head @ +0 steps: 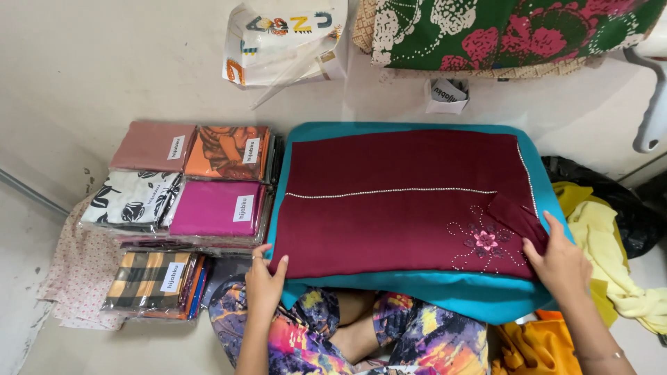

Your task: A person unfolds a maroon scarf on a blue padded mat and uses a lint roller to clean the fabric, with several other packaged scarves visible nearby.

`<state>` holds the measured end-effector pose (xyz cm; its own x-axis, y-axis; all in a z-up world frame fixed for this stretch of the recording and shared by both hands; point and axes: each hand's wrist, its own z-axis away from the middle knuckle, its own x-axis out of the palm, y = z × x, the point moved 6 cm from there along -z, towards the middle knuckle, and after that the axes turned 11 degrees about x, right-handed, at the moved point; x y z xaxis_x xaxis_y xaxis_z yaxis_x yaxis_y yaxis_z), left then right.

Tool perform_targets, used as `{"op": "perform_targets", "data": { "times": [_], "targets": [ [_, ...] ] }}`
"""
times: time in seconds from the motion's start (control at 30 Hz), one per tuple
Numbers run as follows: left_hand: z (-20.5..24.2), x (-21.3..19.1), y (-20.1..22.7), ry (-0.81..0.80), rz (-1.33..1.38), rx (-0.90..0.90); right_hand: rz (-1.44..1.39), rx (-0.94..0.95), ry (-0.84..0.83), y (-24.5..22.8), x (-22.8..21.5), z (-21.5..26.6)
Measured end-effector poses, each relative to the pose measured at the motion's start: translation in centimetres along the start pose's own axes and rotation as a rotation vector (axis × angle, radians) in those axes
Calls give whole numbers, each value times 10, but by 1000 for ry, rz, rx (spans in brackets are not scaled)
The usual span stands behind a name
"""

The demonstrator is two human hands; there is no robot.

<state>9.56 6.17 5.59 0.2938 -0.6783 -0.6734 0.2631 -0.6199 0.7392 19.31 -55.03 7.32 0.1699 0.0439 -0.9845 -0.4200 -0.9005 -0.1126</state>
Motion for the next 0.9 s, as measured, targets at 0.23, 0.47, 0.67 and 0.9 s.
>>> {"op": "perform_targets", "data": {
  "times": [0.23,0.47,0.67,0.9],
  "targets": [
    [-51,19,10,-21,-169,48,-137,-191,13,-36,11,-38],
    [-126,53,6,-27,42,131,-244,-95,-119,-39,36,-83],
    [-155,67,-3,54,318,-62,-272,-125,-85,-37,45,-100],
    [-148,62,23,-43,708,-143,-203,-66,-312,-47,37,-100]
  ]
}}
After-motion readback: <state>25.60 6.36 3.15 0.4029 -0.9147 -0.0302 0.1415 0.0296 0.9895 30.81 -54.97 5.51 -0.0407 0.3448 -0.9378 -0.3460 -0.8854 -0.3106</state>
